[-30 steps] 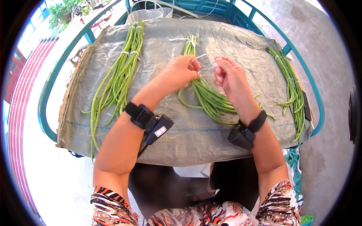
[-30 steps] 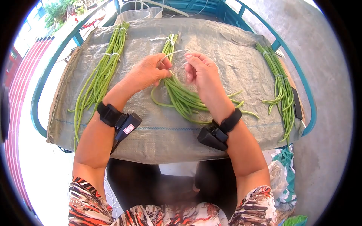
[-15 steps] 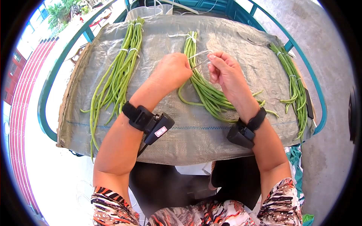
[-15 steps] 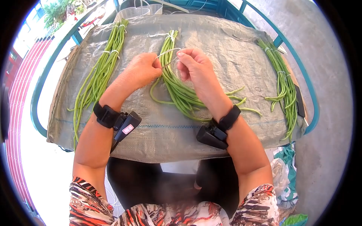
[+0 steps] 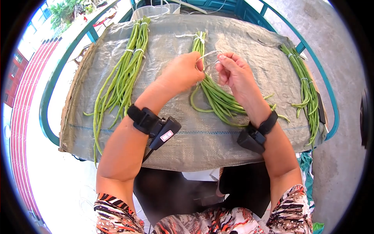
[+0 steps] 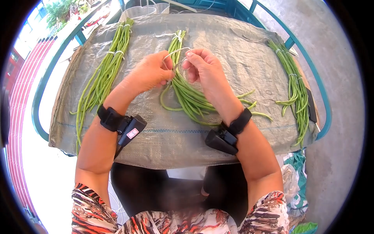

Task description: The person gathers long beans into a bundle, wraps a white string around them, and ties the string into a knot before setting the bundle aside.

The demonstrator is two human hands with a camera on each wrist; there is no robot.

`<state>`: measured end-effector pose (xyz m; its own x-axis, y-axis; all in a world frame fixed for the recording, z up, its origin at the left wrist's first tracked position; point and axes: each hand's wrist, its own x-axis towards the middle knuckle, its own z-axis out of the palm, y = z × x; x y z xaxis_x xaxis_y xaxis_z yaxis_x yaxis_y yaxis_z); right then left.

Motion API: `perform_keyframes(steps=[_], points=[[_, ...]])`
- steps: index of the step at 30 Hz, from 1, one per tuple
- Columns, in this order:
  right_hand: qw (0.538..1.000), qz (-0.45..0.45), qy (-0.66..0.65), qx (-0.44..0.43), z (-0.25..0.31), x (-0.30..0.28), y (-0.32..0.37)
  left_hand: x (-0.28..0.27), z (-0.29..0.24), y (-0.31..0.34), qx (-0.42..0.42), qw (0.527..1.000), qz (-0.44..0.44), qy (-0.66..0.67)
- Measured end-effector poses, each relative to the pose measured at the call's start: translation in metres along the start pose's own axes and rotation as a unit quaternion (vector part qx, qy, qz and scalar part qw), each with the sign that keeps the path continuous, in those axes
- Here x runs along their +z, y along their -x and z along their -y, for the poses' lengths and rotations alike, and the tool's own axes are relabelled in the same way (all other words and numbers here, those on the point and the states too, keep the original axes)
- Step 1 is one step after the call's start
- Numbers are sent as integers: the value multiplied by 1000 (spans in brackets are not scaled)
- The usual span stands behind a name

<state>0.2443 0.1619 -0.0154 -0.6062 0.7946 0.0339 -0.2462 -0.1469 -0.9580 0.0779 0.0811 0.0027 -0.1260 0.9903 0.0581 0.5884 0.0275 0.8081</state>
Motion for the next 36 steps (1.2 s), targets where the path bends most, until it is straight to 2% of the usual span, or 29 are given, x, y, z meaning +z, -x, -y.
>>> perform_keyframes(steps=[8, 11, 14, 17, 21, 24, 27, 30, 33, 36], points=[[1000, 24, -4, 0, 3, 0, 3, 18, -2, 2, 92, 992, -63, -54], [999, 41, 0, -6, 2, 0, 2, 17, -11, 3, 55, 994, -53, -83], [999, 51, -5, -6, 4, 2, 4, 21, -5, -2, 79, 991, -96, -54], [999, 30, 13, -8, 4, 0, 4, 23, -1, -2, 96, 990, -99, -42], [997, -75, -23, 3, 6, -2, 3, 20, 9, -9, 52, 995, -30, 80], [985, -51, -148, 78, 5, -18, -1, 17, 9, -9, -5, 986, 6, 164], [979, -64, -191, 30, 7, -27, -4, 11, 0, -5, -65, 979, 22, 189], [992, -62, -107, 18, 11, -26, 0, 7, -1, -7, -136, 955, 42, 260], [999, 18, 16, 33, 22, -18, 10, 4, 8, -11, -175, 922, 62, 339], [973, 64, 194, 105, 31, -10, 16, 4, 13, -12, -178, 911, 68, 366]])
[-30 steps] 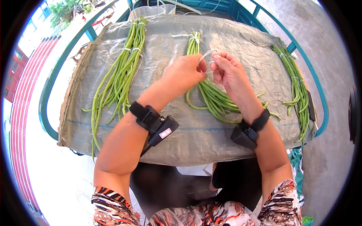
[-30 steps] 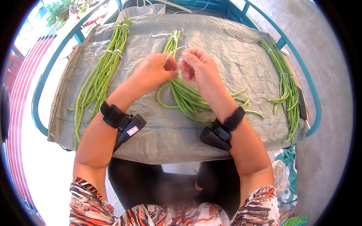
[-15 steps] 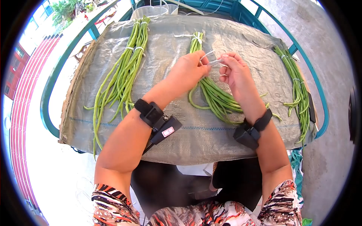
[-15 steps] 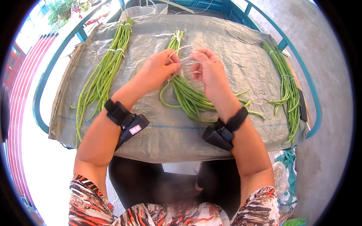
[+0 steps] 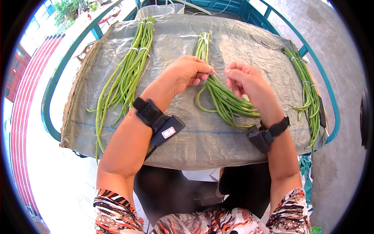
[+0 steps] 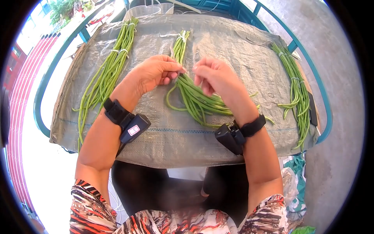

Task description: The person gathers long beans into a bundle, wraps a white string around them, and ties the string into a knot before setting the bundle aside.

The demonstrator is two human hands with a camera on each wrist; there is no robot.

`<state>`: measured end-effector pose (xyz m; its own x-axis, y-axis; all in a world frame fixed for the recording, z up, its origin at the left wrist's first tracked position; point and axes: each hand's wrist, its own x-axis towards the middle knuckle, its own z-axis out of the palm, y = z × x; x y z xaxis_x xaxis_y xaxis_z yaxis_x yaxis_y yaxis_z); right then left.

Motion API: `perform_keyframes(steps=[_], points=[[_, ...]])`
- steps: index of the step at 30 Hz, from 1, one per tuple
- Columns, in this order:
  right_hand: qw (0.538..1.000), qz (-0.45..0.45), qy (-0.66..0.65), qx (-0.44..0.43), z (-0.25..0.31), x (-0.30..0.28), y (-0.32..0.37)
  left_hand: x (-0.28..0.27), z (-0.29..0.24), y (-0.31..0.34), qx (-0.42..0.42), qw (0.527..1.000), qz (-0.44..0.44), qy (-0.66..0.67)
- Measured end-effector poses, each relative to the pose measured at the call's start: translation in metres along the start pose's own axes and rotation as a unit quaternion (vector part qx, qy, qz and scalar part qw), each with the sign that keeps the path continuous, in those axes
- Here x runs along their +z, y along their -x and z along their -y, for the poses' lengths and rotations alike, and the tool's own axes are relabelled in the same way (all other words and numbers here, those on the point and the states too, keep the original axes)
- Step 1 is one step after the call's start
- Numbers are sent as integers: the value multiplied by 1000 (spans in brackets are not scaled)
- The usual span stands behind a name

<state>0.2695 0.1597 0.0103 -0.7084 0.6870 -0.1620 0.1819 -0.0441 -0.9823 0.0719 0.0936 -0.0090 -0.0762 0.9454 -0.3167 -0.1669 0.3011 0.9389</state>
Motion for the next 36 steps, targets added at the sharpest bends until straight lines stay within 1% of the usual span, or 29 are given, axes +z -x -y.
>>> perform_keyframes(steps=[3, 5, 6, 8, 9, 10, 11, 12, 15, 17, 18, 19, 20, 23, 25, 26, 28, 31, 34, 36], points=[[995, 24, 99, 13, 4, 11, 7, 1, 1, 0, 13, 1000, -7, -21], [988, 62, 132, 43, 13, 13, 12, 2, 1, 2, 25, 999, -17, -38], [984, 81, 147, 58, 19, 14, 14, 4, 0, 4, 45, 996, -30, -69], [980, 72, 163, 90, 28, 13, 18, 8, -1, 7, 84, 986, -54, -130], [977, 66, 170, 106, 30, 12, 19, 9, 2, 6, 149, 966, -67, -202], [980, -11, 197, 32, 25, 11, 15, 9, 7, 3, 213, 935, -79, -272], [971, -88, 220, -43, 14, 8, 7, 10, 11, 1, 275, 895, -90, -339], [950, -164, 240, -117, 4, 7, 0, 12, 12, 1, 293, 881, -93, -360], [955, -158, 205, -143, -10, 7, -16, 16, 10, 4, 350, 826, -102, -430], [979, -97, 154, -96, -13, 14, -19, 16, 7, 8, 384, 779, -107, -485], [987, -66, 127, -71, -15, 17, -20, 17, 6, 8, 427, 752, -106, -491], [989, -38, 110, -91, -21, 17, -25, 17, 6, 9, 469, 724, -105, -495], [989, -31, 115, -93, -23, 15, -27, 18, 6, 9, 509, 695, -103, -497], [990, -12, 111, -88, -25, 12, -29, 20, 3, 12, 511, 675, -87, -525], [994, -2, 82, -71, -28, 11, -31, 19, 5, 12, 511, 679, -84, -521], [995, -1, 77, -67, -29, 10, -31, 19, 5, 12, 510, 681, -83, -519], [996, 1, 67, -58, -26, 12, -29, 17, 6, 12, 495, 701, -85, -506], [994, -2, 89, -61, -23, 12, -29, 15, 8, 10, 489, 717, -84, -489], [983, -35, 156, -86, -24, 14, -30, 14, 8, 10, 483, 726, -83, -482], [966, -83, 199, -146, -26, 15, -33, 14, 9, 10, 477, 730, -88, -482]])
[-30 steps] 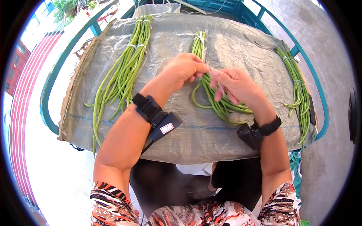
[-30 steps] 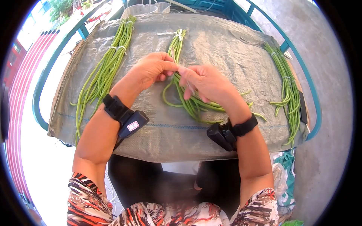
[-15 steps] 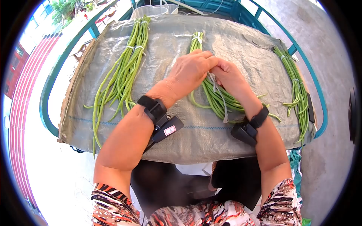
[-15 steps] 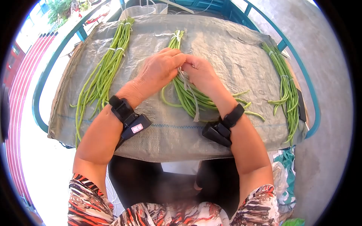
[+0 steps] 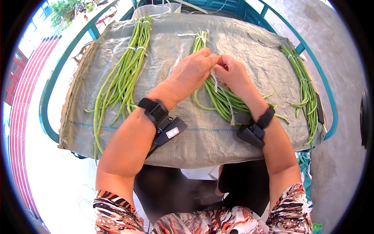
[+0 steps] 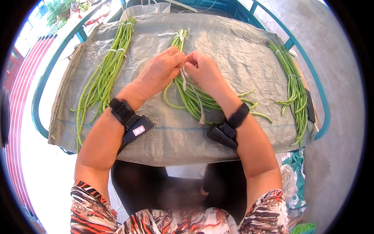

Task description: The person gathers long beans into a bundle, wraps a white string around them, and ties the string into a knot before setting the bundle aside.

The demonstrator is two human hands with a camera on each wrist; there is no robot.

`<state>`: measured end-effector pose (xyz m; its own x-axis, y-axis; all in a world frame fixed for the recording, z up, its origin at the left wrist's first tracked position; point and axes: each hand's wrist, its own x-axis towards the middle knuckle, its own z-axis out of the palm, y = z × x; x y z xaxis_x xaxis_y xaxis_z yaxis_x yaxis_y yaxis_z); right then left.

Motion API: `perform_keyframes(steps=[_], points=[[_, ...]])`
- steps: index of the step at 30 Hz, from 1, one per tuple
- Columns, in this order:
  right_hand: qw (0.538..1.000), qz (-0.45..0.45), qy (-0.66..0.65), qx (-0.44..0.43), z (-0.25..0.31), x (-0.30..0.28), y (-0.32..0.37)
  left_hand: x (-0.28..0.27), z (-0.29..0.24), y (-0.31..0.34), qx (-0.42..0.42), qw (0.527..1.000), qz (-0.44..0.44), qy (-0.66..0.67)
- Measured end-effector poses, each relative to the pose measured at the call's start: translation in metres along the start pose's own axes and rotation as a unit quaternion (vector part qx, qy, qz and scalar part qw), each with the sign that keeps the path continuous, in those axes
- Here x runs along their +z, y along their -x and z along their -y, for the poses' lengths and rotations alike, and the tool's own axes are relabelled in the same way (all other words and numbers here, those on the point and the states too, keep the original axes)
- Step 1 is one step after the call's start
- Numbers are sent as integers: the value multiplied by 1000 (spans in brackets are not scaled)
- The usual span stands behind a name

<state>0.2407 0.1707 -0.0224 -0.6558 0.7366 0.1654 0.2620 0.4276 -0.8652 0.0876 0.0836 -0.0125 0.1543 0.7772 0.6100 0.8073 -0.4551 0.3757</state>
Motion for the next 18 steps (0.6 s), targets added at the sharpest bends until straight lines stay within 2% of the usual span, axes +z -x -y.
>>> perform_keyframes(steps=[1, 4, 7, 10, 13, 18], points=[[999, -27, 23, -27, -1, 1, 0, 1, 1, 0, -5, 1000, -2, -2], [998, 6, -56, 5, 0, 0, 1, -1, -1, -1, 7, 999, 0, -34], [995, 56, -76, -4, -4, 1, 1, -1, -3, 0, 19, 998, 3, -64], [991, 74, -110, 32, -3, -2, 0, -2, -5, 0, 10, 998, 9, -68], [990, 74, -103, 56, 2, -2, 2, -2, -5, 0, -1, 999, 12, -51], [996, 48, -70, 25, -4, 1, -2, 0, -3, 0, -8, 1000, -9, -27]])
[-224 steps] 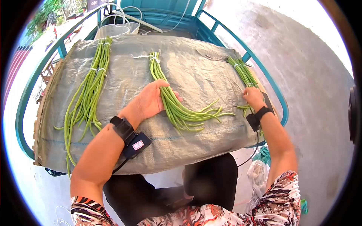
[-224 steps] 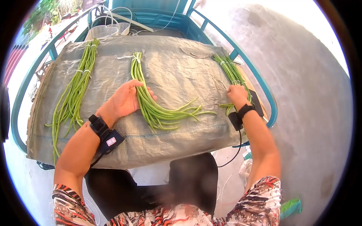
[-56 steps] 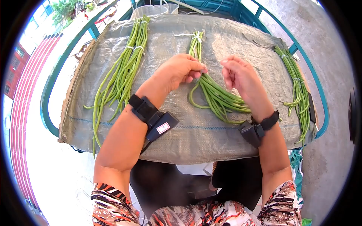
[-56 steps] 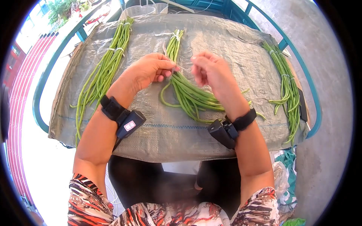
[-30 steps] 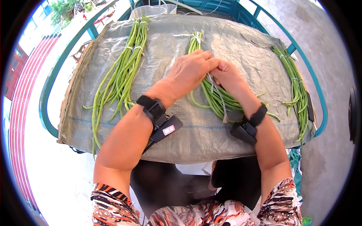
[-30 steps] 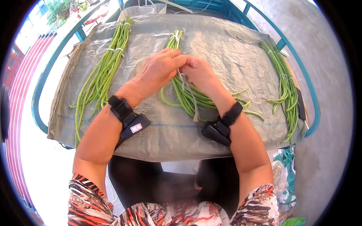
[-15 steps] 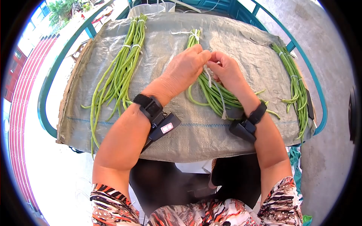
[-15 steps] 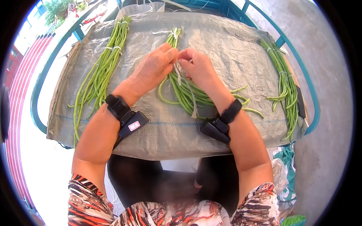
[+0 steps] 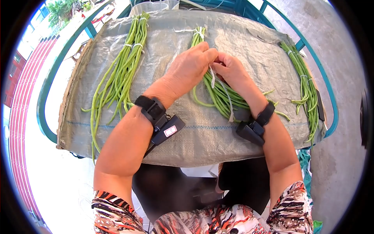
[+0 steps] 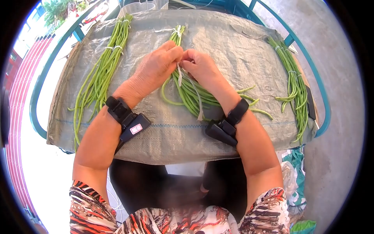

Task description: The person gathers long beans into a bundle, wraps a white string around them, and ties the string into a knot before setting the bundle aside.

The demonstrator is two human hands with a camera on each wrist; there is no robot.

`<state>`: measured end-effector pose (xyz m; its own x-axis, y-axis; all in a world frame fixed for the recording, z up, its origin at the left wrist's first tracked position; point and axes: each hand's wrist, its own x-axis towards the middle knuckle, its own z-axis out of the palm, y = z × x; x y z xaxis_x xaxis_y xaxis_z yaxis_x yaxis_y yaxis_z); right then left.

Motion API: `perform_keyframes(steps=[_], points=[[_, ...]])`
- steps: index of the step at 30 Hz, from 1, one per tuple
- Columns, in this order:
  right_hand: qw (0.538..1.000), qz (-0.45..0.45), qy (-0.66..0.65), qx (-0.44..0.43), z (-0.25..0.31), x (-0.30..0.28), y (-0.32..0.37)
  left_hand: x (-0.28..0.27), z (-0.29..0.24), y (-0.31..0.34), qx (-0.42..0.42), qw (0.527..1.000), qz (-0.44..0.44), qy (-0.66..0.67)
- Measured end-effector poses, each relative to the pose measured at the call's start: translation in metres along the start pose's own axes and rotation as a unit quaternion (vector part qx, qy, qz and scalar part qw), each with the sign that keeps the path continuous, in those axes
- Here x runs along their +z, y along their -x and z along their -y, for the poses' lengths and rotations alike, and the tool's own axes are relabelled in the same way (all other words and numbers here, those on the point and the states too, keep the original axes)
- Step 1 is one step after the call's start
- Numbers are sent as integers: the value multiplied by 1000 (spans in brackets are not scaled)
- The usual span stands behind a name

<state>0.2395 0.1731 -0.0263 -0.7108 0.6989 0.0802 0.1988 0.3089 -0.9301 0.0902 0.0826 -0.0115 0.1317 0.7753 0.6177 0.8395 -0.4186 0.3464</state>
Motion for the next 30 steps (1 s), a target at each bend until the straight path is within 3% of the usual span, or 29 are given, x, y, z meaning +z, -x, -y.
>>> perform_keyframes(steps=[5, 7, 10, 16, 22, 25, 30], points=[[986, -72, 146, -42, 7, 3, 3, 1, 2, 0, 6, 1000, -1, -9], [956, -96, 262, -91, 2, 3, 0, 2, 1, 0, 20, 1000, -10, -13], [913, -128, 377, -89, 8, 4, 6, 4, -2, -1, 48, 998, -26, -19], [888, -119, 439, -61, 5, 2, 5, 5, -4, -1, 3, 999, 8, 34], [886, -142, 439, -51, 3, -2, 5, 4, -11, -2, -21, 994, 67, 80], [918, -117, 375, -57, -7, -7, 2, 0, -12, -1, -48, 990, 98, 90], [987, -116, 108, -8, -13, -3, -5, -2, -2, 5, -72, 988, 115, 80]])
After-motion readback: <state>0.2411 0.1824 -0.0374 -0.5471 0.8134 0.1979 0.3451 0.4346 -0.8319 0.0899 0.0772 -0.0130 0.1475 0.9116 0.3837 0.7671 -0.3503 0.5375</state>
